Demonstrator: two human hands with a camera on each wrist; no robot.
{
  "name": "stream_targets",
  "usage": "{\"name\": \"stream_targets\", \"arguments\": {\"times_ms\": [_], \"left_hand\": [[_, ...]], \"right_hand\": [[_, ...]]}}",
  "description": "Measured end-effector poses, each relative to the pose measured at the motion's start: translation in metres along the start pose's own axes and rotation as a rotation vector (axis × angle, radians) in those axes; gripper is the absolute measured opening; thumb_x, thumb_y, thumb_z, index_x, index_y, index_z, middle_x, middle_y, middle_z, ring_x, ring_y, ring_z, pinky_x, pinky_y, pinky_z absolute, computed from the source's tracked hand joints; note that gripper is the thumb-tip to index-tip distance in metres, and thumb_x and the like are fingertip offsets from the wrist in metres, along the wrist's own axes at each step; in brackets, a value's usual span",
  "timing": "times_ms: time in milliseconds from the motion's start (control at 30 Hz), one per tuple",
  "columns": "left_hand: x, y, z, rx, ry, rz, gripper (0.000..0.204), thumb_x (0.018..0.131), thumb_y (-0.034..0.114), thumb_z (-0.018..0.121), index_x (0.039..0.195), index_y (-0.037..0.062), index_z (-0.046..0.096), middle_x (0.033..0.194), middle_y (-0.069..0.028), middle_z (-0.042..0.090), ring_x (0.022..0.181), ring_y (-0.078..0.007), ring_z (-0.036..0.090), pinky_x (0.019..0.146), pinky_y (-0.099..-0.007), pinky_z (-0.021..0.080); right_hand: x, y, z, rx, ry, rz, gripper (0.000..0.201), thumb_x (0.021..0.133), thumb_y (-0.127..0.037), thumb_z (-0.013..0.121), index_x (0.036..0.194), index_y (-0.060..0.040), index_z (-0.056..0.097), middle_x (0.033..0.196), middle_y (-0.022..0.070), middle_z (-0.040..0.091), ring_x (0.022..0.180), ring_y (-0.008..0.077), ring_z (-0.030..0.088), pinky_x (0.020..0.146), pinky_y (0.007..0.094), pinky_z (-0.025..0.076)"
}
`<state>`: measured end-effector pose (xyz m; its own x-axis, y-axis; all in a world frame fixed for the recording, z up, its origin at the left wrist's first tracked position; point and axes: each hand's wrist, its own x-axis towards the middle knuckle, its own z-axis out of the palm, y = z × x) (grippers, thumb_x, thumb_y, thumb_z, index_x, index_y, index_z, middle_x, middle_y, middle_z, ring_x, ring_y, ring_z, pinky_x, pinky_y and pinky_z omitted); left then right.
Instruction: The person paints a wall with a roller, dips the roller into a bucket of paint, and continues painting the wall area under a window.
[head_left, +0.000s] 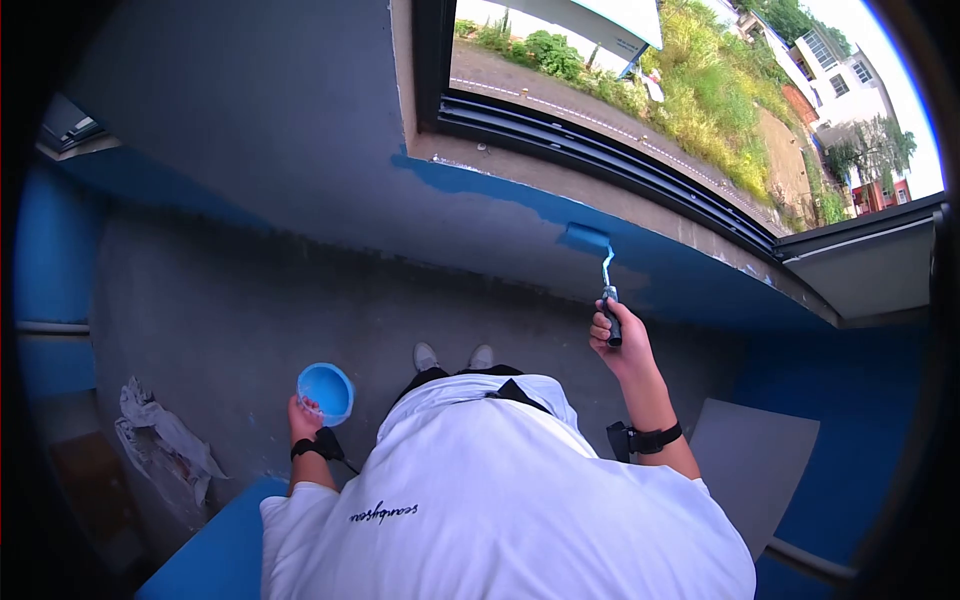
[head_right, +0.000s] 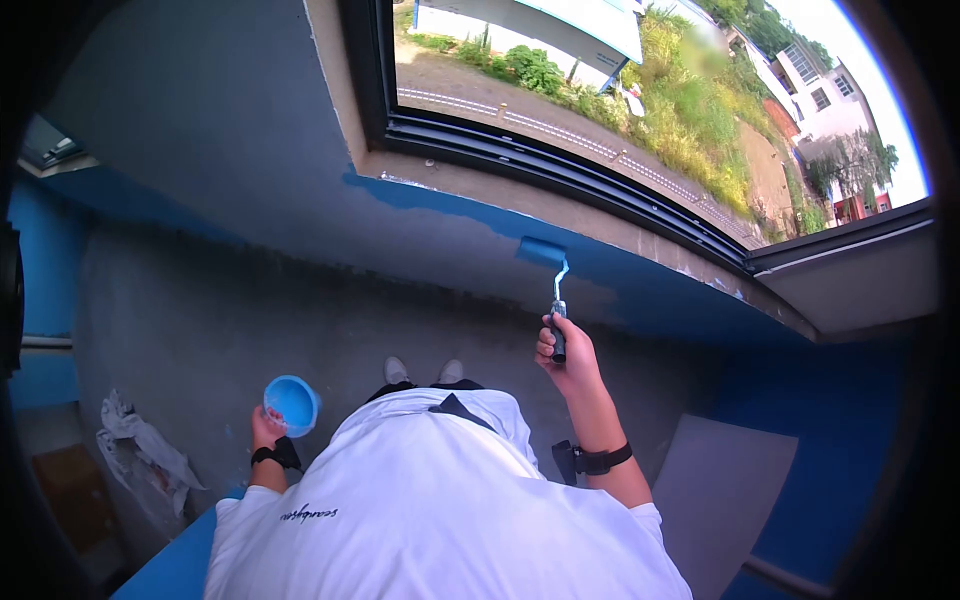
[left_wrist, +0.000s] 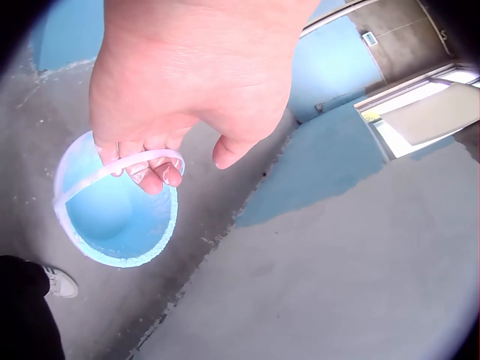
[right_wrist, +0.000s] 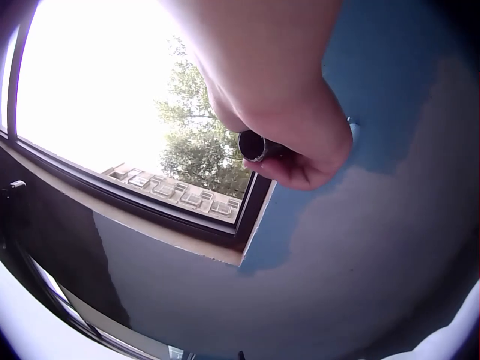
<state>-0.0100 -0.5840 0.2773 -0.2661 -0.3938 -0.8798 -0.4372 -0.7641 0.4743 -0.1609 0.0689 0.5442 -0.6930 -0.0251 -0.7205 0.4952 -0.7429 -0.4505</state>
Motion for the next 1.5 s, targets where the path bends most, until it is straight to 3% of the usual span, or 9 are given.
{"name": "stream_targets", "arguments": {"times_ms": [133,400,500,667,800,1200,1400,1500], "left_hand": [[0.005,-0.004,-0.009,-0.049,0.008,-0.025,0.026,0.088,0.036,0.058,0.086,0.0117,0.051,0.08,-0.0006,0.049,0.074,-0.0167,0.047,0.073,-0.0314,0.042],[-0.017,-0.012,-0.008,-0.049,0.073,-0.063,0.024,0.087,0.036,0.059,0.086,0.0134,0.051,0.08,-0.0006,0.05,0.074,-0.0171,0.047,0.073,-0.0318,0.041],[-0.012,-0.014,-0.013,-0.019,0.053,-0.073,0.025,0.087,0.037,0.059,0.085,0.0134,0.051,0.078,-0.0008,0.05,0.074,-0.0169,0.047,0.072,-0.0321,0.042],[0.01,-0.024,-0.026,-0.092,0.034,-0.028,0.027,0.087,0.038,0.059,0.083,0.0137,0.049,0.075,-0.0001,0.049,0.073,-0.0162,0.047,0.072,-0.0328,0.041],[0.003,-0.028,-0.025,-0.073,0.063,-0.029,0.027,0.087,0.04,0.059,0.084,0.0149,0.049,0.074,0.0007,0.048,0.073,-0.0156,0.047,0.072,-0.0329,0.04],[-0.008,-0.029,-0.042,-0.054,0.046,-0.045,0.025,0.087,0.043,0.058,0.087,0.0193,0.051,0.084,0.0024,0.051,0.078,-0.0146,0.048,0.077,-0.0334,0.037],[-0.012,-0.035,-0.042,-0.074,0.084,-0.077,0.025,0.088,0.043,0.057,0.085,0.0193,0.051,0.08,0.0026,0.051,0.077,-0.015,0.048,0.075,-0.0333,0.037],[-0.01,-0.041,-0.045,-0.092,0.118,-0.054,0.025,0.088,0.043,0.057,0.084,0.0192,0.051,0.078,0.0026,0.051,0.076,-0.0152,0.048,0.075,-0.0334,0.037]], "right_hand": [[0.012,0.002,0.008,-0.008,0.01,0.003,0.016,0.099,-0.023,0.048,0.099,-0.0065,0.05,0.067,0.0001,0.046,0.057,0.0109,0.045,0.051,0.0258,0.035],[0.089,0.042,-0.01,-0.093,0.183,-0.013,0.014,0.099,-0.019,0.047,0.096,-0.006,0.049,0.067,0.0007,0.048,0.057,0.0114,0.046,0.051,0.0256,0.035],[0.086,0.041,-0.013,-0.094,0.201,-0.011,0.014,0.098,-0.019,0.047,0.097,-0.0058,0.049,0.067,0.0006,0.047,0.057,0.0112,0.046,0.051,0.0257,0.035],[0.032,0.015,0.002,0.004,0.014,0.009,0.014,0.098,-0.02,0.047,0.097,-0.0065,0.051,0.066,0.0003,0.045,0.056,0.0111,0.044,0.051,0.0264,0.034],[0.006,0.014,0.018,-0.046,0.013,-0.029,0.016,0.099,-0.021,0.045,0.1,-0.0057,0.051,0.064,-0.0011,0.043,0.053,0.0095,0.043,0.049,0.0241,0.032],[0.099,0.057,-0.009,-0.108,0.159,0.01,0.015,0.098,-0.02,0.049,0.095,-0.0054,0.05,0.066,0.0001,0.047,0.056,0.0109,0.045,0.052,0.0246,0.036],[0.057,0.035,0.016,-0.014,0.078,0.028,0.014,0.098,-0.019,0.047,0.096,-0.0048,0.051,0.065,-0.0006,0.044,0.054,0.01,0.044,0.051,0.0236,0.035],[0.03,0.027,0.019,0.129,-0.052,0.028,0.014,0.099,-0.019,0.047,0.098,-0.0059,0.05,0.065,0.0007,0.042,0.054,0.0113,0.043,0.049,0.0254,0.034]]}}
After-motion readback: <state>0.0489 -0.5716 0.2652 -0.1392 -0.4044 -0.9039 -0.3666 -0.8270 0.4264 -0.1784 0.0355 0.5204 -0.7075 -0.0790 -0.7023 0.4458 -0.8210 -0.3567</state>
